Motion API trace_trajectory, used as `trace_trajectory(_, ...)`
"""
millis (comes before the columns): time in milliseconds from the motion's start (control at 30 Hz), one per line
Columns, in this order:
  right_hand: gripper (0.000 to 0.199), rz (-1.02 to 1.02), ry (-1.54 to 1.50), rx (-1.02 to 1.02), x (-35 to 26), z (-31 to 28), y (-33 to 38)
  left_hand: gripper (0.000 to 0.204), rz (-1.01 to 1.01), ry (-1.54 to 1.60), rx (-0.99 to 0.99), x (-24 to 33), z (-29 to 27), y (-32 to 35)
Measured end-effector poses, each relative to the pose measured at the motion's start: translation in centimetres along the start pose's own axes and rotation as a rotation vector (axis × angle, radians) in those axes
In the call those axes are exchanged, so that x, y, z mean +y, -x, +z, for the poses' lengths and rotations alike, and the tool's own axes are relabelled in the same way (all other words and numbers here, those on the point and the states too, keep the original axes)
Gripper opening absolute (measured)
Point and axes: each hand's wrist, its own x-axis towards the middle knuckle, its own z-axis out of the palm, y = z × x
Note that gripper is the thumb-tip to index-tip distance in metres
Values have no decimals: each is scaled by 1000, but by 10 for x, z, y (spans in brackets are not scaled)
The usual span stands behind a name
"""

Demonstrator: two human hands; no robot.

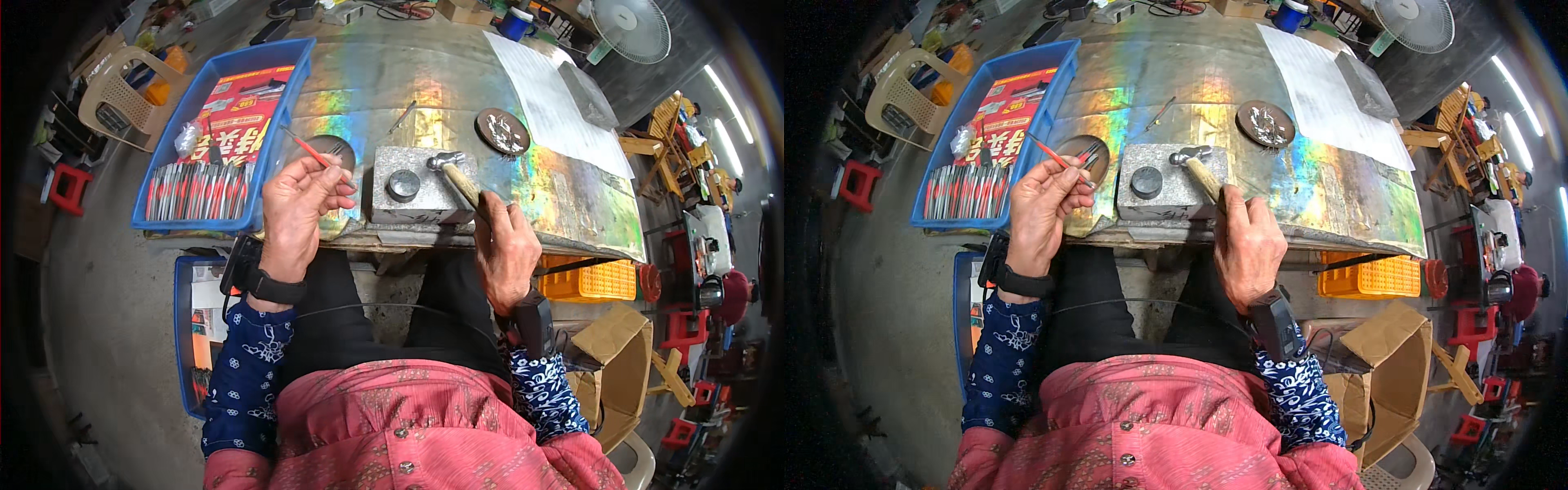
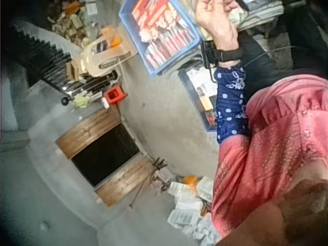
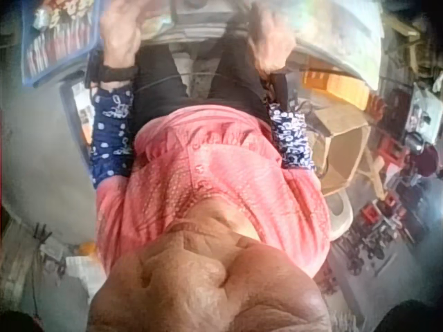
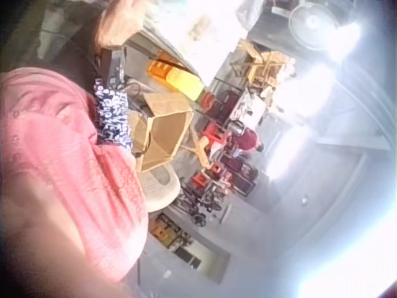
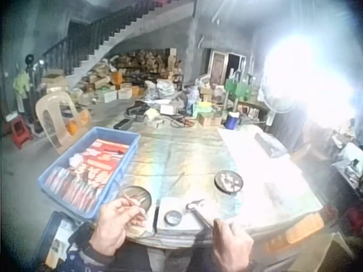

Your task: The person repeatedly picks small metal pins from a tray, places them on a metal block, and strikes them with a hammer to shape the ends. The person uses tweezers to hold the pins during hammering and places finished pieces into a small dish.

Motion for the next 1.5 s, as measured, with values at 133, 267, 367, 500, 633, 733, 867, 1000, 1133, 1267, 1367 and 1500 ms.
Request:
trace_trajectory(133,51,13,39,11,1,13,5,17,44,-83,32,1,-10,0)
trace_trajectory(267,54,37,5,-32,1,21,9,16,146,-417,78,2,-27,-9)
trace_trajectory(367,51,82,-49,-109,1,22,11,17,328,-878,127,0,-34,-14)
trace_trajectory(500,51,109,-83,-157,-1,22,10,22,565,-1507,61,-1,-41,-16)
trace_trajectory(633,52,121,-83,-184,-2,20,9,7,544,-1733,50,-12,-40,-20)
trace_trajectory(733,53,135,-88,-206,-3,19,10,3,574,-1850,43,-16,-40,-22)
trace_trajectory(867,55,136,-96,-205,-2,18,11,8,509,-1835,25,-10,-38,-18)
trace_trajectory(1000,52,110,-81,-201,-2,18,9,11,684,-1644,83,6,-39,-6)
trace_trajectory(1133,47,112,-81,-187,-1,15,6,15,679,-1713,273,40,-72,-12)
trace_trajectory(1267,41,128,-82,-200,1,10,1,19,442,-1811,301,63,-113,-22)
trace_trajectory(1367,40,118,-54,-196,3,7,-3,28,372,-1851,205,67,-130,-30)
trace_trajectory(1500,40,120,-52,-178,3,6,-8,39,187,-1906,97,64,-138,-39)
